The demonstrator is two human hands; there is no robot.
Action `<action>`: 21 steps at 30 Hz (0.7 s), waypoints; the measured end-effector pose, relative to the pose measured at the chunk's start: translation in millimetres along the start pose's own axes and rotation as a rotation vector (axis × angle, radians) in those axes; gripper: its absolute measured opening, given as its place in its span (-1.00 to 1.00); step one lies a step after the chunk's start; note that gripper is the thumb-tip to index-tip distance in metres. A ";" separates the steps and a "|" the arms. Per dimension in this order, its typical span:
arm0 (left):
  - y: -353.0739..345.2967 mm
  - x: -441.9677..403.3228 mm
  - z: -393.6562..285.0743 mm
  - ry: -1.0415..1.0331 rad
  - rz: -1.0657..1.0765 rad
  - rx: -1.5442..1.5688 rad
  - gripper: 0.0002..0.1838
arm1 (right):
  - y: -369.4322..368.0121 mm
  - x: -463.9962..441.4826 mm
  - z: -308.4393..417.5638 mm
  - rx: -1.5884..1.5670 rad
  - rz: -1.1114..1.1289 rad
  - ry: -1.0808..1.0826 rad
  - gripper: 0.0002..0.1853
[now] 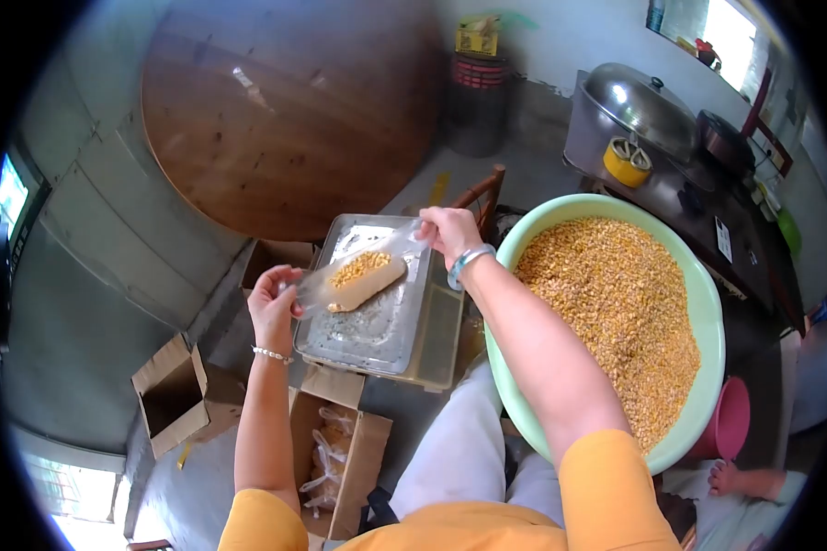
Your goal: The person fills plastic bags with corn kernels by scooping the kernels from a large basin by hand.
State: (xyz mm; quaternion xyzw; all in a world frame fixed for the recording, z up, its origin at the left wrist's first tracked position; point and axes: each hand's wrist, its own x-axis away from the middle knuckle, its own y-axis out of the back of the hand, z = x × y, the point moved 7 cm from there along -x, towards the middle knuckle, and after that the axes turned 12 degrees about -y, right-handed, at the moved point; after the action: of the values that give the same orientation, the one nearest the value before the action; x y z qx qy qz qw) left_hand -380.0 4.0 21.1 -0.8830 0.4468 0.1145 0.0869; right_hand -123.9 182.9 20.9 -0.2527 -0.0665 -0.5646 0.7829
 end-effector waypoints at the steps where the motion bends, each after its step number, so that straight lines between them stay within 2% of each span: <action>1: 8.2 2.1 12.7 0.052 0.018 -0.086 -0.71 | -0.9 1.0 -5.4 0.000 0.024 -0.010 -0.82; 2: 14.2 5.5 24.1 0.104 0.037 -0.172 -0.70 | -5.0 1.4 -9.4 0.016 0.077 -0.013 -0.85; 5: 8.0 21.9 -46.2 -0.280 0.004 -0.998 -0.68 | -20.0 7.9 -9.6 0.051 0.205 -0.021 -0.87; 7: -17.8 31.6 -94.9 -0.766 -0.099 -1.044 -0.69 | -32.2 12.5 -9.6 0.059 0.255 -0.036 -0.82; 9: -52.7 34.6 -104.5 -0.895 0.092 -0.836 -0.71 | -41.4 13.8 -11.2 0.087 0.288 -0.032 -0.72; 11: -87.3 32.4 -89.6 -0.977 0.353 -0.821 -0.72 | -48.1 16.7 -10.7 0.100 0.328 -0.006 -0.67; 13: -94.4 21.4 -25.2 -0.743 0.596 -1.064 -0.78 | -46.2 15.5 -8.6 0.073 0.315 -0.018 -0.57; 15: -77.1 17.9 24.2 -0.369 0.852 -1.222 -0.70 | -38.1 16.2 -3.7 0.021 0.277 -0.009 -0.55; 18: -54.2 32.5 33.0 -0.426 1.077 -1.285 -0.59 | -34.0 19.2 -8.6 0.116 0.318 -0.015 -0.41; 21: -42.6 28.1 34.5 -0.371 1.143 -1.277 -0.52 | -31.8 17.5 -30.3 0.182 0.299 -0.074 -0.26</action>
State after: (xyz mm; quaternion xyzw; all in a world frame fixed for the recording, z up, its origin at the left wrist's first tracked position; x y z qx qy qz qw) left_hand -333.7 16.2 -17.6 -0.3709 0.6502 0.5104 -0.4234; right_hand -152.3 146.3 11.7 -0.2083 -0.1078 -0.4240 0.8748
